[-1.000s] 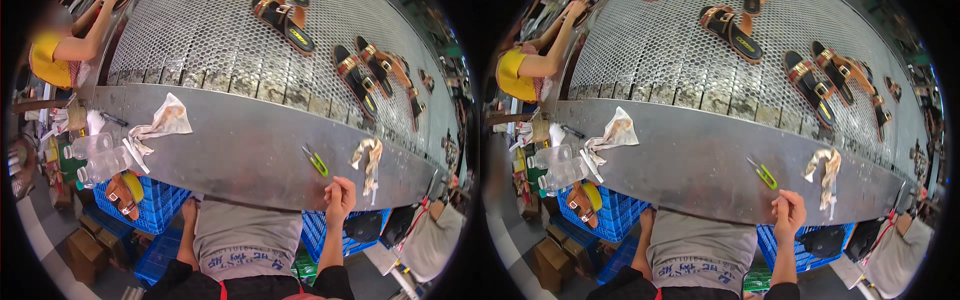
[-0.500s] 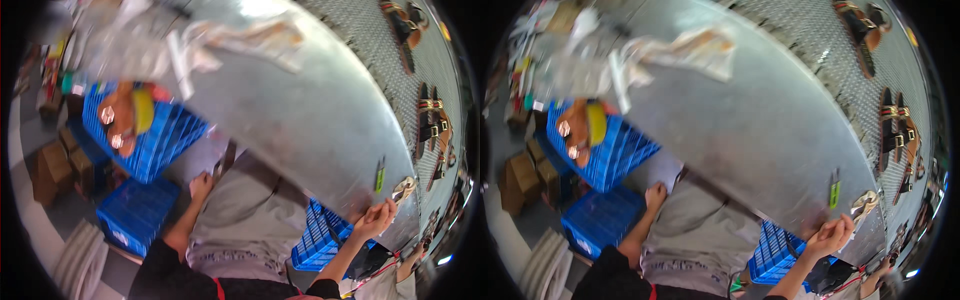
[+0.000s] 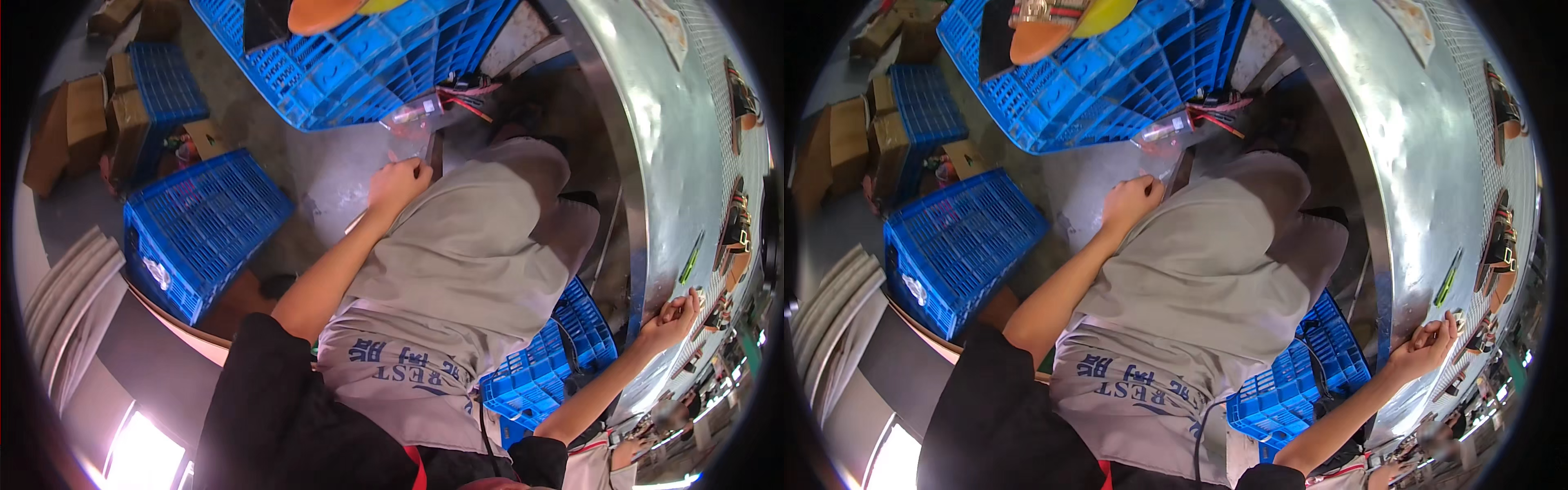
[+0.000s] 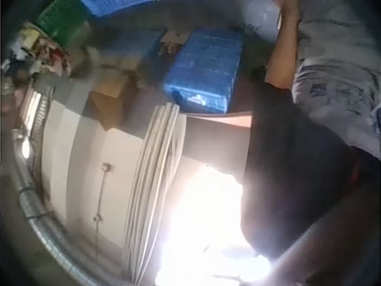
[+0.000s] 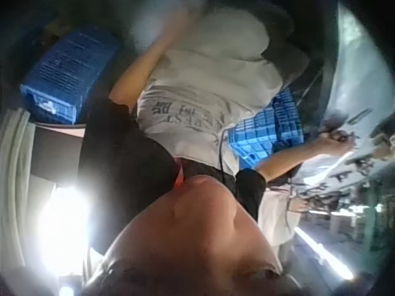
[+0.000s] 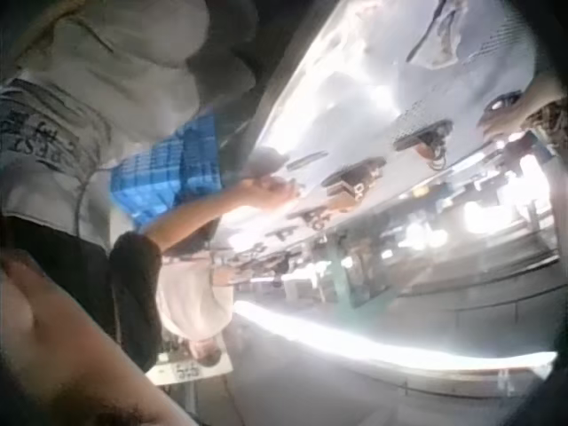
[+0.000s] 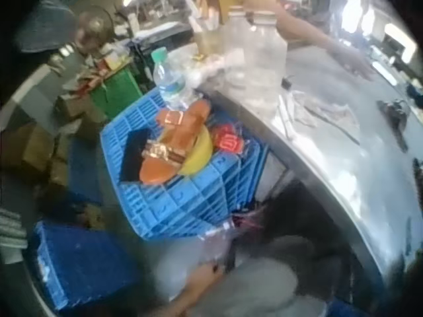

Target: Trimming, assembling, and inspecting sandals on a footwear production line.

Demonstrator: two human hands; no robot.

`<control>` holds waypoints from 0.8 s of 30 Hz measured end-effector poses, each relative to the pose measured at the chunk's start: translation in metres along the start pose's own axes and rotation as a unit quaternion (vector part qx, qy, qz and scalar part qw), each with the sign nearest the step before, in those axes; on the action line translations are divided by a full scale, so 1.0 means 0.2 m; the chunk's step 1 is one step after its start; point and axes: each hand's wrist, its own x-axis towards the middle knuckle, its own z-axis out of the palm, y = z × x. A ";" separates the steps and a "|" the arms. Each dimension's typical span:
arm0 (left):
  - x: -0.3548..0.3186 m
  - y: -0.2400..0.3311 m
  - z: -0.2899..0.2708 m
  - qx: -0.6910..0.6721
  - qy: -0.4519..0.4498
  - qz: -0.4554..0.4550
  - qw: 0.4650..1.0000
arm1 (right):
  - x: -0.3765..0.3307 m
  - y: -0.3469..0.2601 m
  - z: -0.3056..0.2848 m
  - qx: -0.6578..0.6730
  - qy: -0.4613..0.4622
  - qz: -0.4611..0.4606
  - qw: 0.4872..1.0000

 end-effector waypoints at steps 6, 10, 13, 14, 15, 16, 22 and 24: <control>0.00 -0.02 0.01 -0.030 -0.014 -0.004 0.999 | 0.03 0.03 0.00 0.005 -0.032 -0.003 0.999; 0.02 0.02 -0.02 -0.012 -0.010 0.012 1.000 | 0.02 -0.01 -0.02 0.010 -0.023 -0.005 1.000; -0.01 -0.01 -0.01 -0.013 0.004 0.014 1.000 | 0.01 0.00 -0.01 -0.001 -0.019 0.003 1.000; -0.01 -0.03 0.00 -0.013 0.005 0.019 1.000 | 0.00 0.00 0.01 -0.007 -0.019 0.008 1.000; 0.00 -0.04 0.01 -0.004 0.007 0.011 1.000 | -0.01 0.00 0.03 0.005 -0.009 0.007 1.000; 0.00 -0.06 0.01 0.005 0.011 0.000 1.000 | -0.02 0.01 0.05 0.009 -0.010 0.007 1.000; -0.02 -0.04 0.02 0.014 -0.005 0.044 0.999 | -0.09 0.00 0.02 0.014 0.019 -0.003 1.000; -0.06 -0.01 0.00 0.019 -0.013 0.039 0.999 | -0.08 0.02 0.00 0.004 0.002 -0.010 1.000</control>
